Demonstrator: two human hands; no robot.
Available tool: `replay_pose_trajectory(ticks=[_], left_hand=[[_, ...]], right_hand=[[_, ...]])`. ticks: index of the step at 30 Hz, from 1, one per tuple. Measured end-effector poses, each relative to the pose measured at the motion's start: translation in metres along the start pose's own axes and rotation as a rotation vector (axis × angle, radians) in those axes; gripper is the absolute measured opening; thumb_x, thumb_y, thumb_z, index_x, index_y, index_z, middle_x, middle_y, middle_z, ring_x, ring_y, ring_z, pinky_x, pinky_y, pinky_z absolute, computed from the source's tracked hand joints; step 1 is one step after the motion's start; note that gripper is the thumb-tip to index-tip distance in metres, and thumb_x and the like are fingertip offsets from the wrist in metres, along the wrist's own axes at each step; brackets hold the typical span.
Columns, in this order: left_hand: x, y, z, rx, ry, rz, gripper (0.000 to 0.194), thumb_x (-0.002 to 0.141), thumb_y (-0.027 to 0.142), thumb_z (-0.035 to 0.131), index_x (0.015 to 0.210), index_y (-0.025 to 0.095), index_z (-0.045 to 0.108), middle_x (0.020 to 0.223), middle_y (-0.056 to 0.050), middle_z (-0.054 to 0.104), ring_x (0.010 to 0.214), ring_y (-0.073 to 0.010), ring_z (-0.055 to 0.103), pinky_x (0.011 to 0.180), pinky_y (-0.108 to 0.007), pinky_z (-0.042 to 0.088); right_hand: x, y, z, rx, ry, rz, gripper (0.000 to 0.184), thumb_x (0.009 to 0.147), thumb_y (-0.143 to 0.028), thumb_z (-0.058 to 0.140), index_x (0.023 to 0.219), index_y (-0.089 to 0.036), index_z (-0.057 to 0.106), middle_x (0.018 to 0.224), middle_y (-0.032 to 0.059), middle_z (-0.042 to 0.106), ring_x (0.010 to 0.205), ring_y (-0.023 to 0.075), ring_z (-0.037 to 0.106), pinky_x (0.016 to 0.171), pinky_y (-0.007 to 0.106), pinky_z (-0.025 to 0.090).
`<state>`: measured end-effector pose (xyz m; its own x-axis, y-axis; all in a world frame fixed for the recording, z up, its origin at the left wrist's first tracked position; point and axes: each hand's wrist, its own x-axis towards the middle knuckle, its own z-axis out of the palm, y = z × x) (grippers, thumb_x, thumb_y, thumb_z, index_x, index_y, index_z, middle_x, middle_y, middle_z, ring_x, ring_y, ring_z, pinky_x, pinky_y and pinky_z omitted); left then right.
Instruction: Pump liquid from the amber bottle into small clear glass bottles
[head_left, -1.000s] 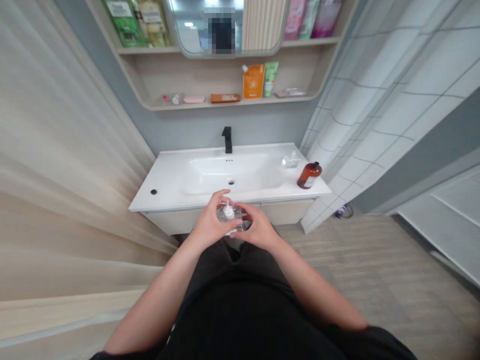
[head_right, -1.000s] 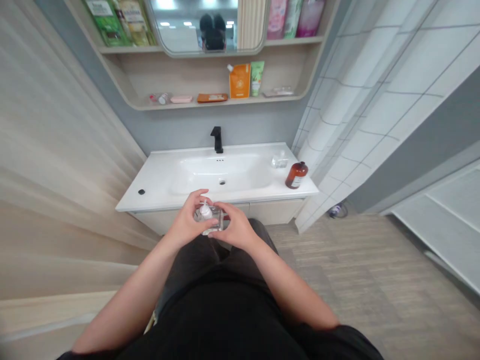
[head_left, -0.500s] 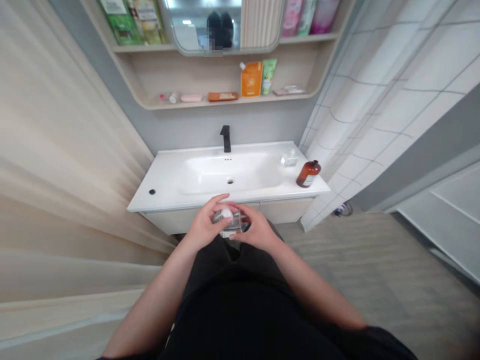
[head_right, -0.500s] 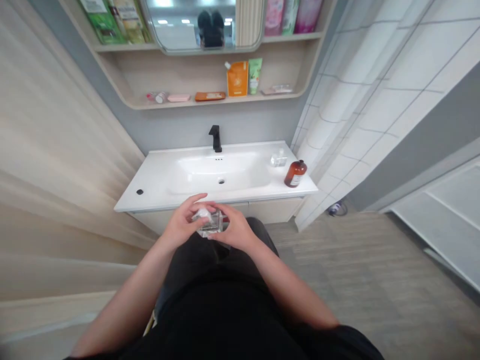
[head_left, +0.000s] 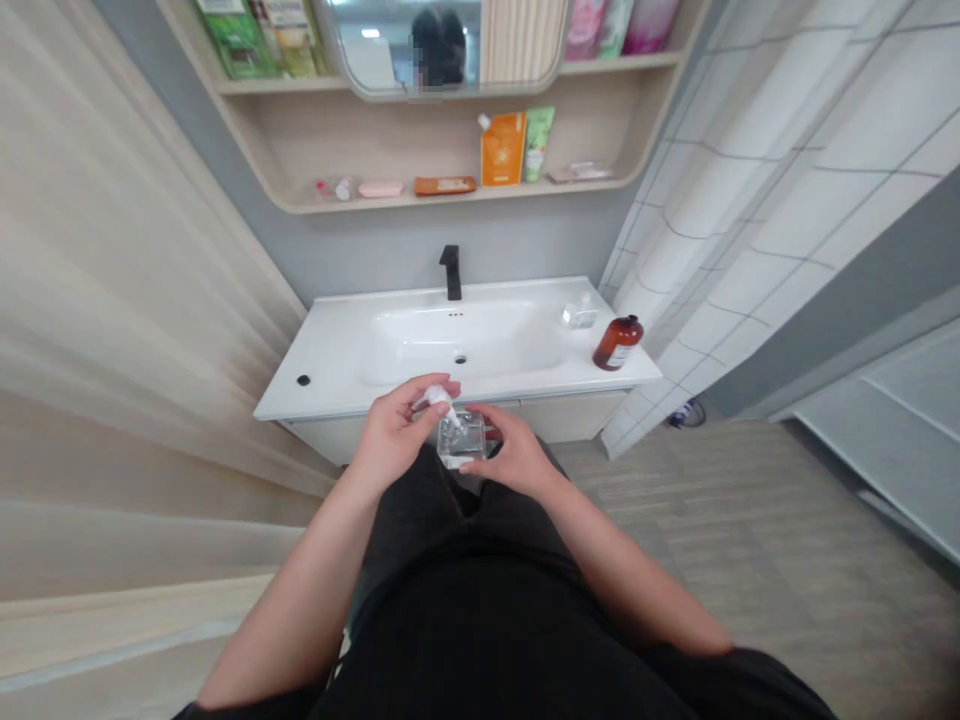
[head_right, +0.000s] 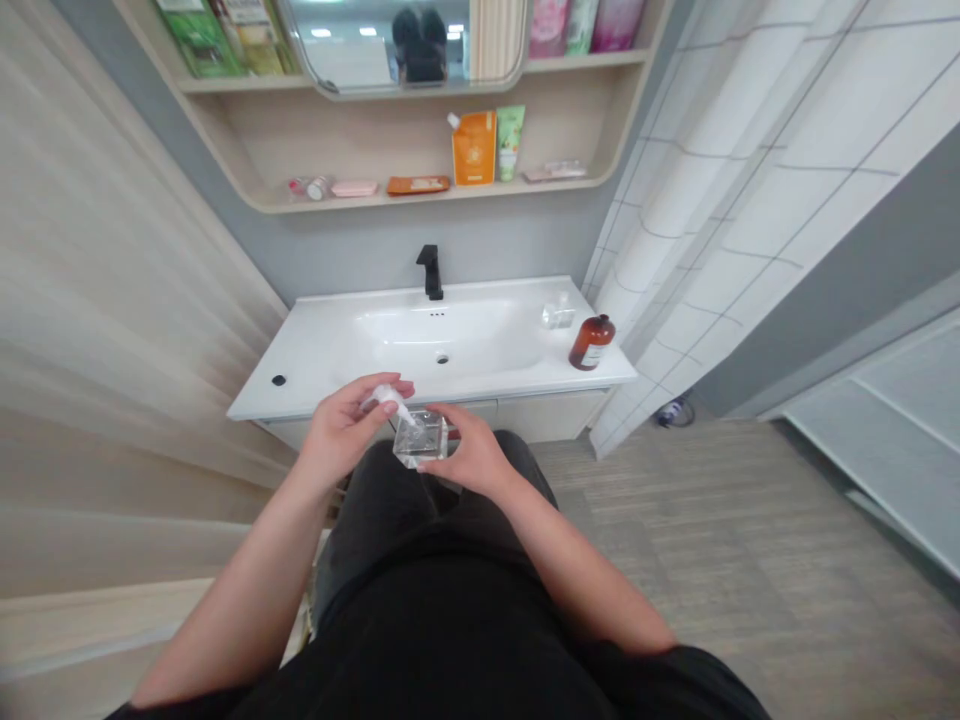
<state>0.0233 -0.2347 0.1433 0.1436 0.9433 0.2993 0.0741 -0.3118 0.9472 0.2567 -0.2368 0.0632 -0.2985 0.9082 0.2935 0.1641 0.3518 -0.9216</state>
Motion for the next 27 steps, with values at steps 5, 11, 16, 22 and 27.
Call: replay_pose_trajectory(ticks=[5, 11, 16, 22, 27], left_hand=[[-0.004, 0.003, -0.005, 0.080, 0.004, 0.038, 0.048, 0.102, 0.051, 0.085, 0.141, 0.023, 0.082, 0.132, -0.014, 0.087, 0.127, -0.0305, 0.083, 0.112, -0.046, 0.067], [-0.004, 0.010, -0.007, 0.073, -0.003, 0.020, 0.054, 0.099, 0.056, 0.087, 0.140, 0.021, 0.082, 0.134, -0.016, 0.087, 0.125, -0.0316, 0.084, 0.107, -0.045, 0.069], [-0.007, 0.011, -0.008, 0.087, -0.001, 0.016, 0.053, 0.100, 0.055, 0.086, 0.141, 0.022, 0.082, 0.135, -0.016, 0.087, 0.122, -0.0306, 0.084, 0.109, -0.045, 0.068], [-0.009, 0.011, -0.006, 0.119, 0.017, 0.037, 0.044, 0.101, 0.052, 0.084, 0.135, 0.023, 0.082, 0.134, -0.013, 0.086, 0.127, -0.0309, 0.082, 0.114, -0.046, 0.066], [-0.010, 0.011, -0.004, 0.120, 0.042, 0.035, 0.039, 0.103, 0.049, 0.082, 0.131, 0.022, 0.081, 0.132, -0.013, 0.086, 0.126, -0.0301, 0.082, 0.116, -0.047, 0.065]], right_hand=[[0.000, -0.001, 0.000, -0.001, -0.005, 0.008, 0.090, 0.069, -0.039, 0.109, 0.152, -0.028, 0.075, 0.154, 0.0141, 0.077, 0.134, 0.0377, 0.078, 0.107, 0.052, 0.069], [0.001, 0.000, 0.000, -0.016, -0.009, 0.000, 0.090, 0.068, -0.039, 0.109, 0.152, -0.030, 0.075, 0.153, 0.0131, 0.077, 0.134, 0.0371, 0.078, 0.105, 0.050, 0.070], [0.001, 0.002, 0.000, -0.020, -0.005, -0.009, 0.091, 0.068, -0.039, 0.109, 0.151, -0.029, 0.076, 0.152, 0.0133, 0.078, 0.134, 0.0369, 0.078, 0.105, 0.050, 0.069], [0.001, 0.001, -0.001, -0.019, -0.014, -0.002, 0.091, 0.067, -0.038, 0.109, 0.152, -0.031, 0.075, 0.153, 0.0119, 0.077, 0.134, 0.0364, 0.077, 0.106, 0.051, 0.070], [0.000, 0.002, -0.001, -0.022, -0.007, 0.011, 0.090, 0.069, -0.037, 0.108, 0.152, -0.030, 0.076, 0.151, 0.0121, 0.078, 0.131, 0.0352, 0.078, 0.107, 0.051, 0.070]])
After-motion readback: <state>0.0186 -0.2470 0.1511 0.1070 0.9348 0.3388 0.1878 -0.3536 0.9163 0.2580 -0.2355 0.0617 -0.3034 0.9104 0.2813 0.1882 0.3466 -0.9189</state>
